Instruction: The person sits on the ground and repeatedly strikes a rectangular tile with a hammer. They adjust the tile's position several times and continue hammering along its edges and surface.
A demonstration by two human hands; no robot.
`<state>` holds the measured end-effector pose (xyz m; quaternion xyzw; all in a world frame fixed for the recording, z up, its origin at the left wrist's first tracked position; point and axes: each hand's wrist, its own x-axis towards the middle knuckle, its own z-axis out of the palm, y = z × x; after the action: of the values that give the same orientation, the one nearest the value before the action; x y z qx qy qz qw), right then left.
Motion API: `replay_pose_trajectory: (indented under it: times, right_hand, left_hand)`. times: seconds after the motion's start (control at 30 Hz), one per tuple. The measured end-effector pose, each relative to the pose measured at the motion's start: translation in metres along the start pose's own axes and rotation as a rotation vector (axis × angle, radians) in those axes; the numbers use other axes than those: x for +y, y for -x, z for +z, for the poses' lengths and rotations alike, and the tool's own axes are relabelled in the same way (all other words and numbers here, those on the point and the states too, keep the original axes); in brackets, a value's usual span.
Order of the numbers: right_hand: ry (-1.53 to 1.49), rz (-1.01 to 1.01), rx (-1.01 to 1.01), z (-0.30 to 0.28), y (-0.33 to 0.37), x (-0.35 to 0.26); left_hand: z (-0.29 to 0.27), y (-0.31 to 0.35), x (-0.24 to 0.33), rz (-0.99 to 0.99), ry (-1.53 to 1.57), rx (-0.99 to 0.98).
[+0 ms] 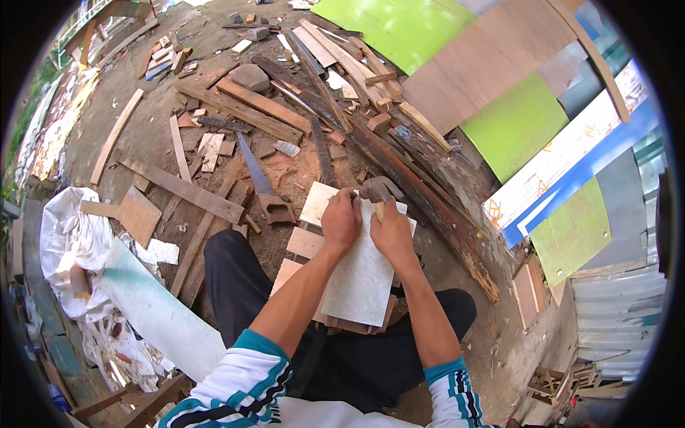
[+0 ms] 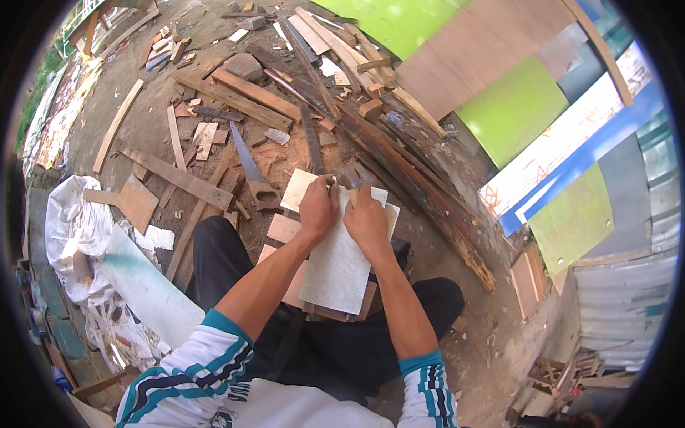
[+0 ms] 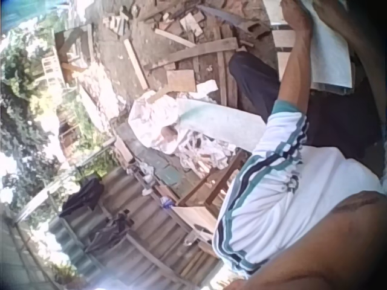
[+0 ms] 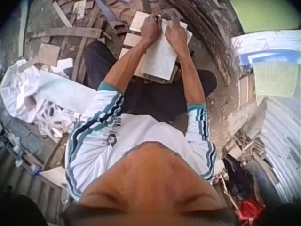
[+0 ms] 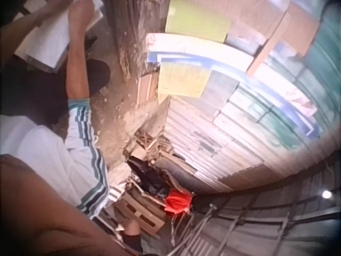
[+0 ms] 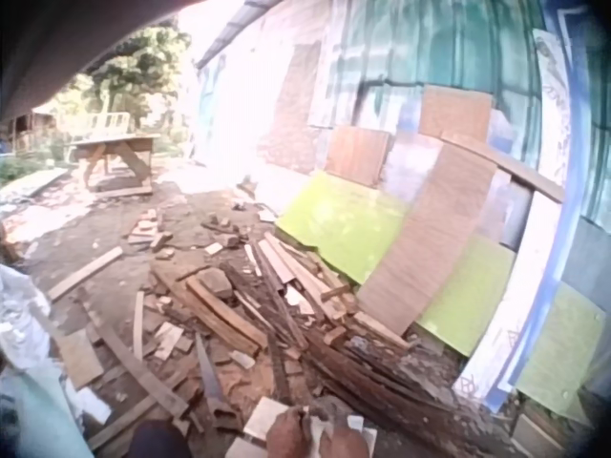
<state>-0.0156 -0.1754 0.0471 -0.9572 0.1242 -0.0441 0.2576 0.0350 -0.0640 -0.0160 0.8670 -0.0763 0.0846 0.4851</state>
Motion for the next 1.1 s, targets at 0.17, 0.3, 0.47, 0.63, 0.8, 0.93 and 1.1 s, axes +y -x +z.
replay_pose_trajectory:
  times: [0.17,0.3,0.47,0.63,0.8,0.93,1.1]
  right_hand:
    - [-0.139,0.121,0.105,0.001,0.013,0.008]
    - [-0.169,0.151,0.102,0.007,0.016,0.027]
    - [-0.21,0.234,0.054,-0.002,0.018,0.021]
    - [-0.283,0.186,0.044,0.003,0.014,0.029]
    - [-0.287,0.046,0.07,0.013,0.01,0.042]
    - [-0.248,-0.002,0.056,0.003,0.005,0.042]
    - [-0.204,-0.148,0.037,-0.025,-0.007,0.01]
  left_hand:
    - [0.0,0.0,-0.001,0.003,-0.013,0.026]
    - [0.001,0.003,0.002,0.133,-0.129,0.165]
    - [-0.012,0.004,0.011,-0.107,-0.197,-0.132]
    - [-0.013,0.036,0.024,-0.091,-0.396,-0.178]
    - [-0.008,0.06,0.032,0.009,-0.488,-0.053]
    - [-0.015,0.061,0.044,-0.057,-0.431,-0.113]
    - [-0.017,0.062,0.042,-0.079,-0.377,-0.112]
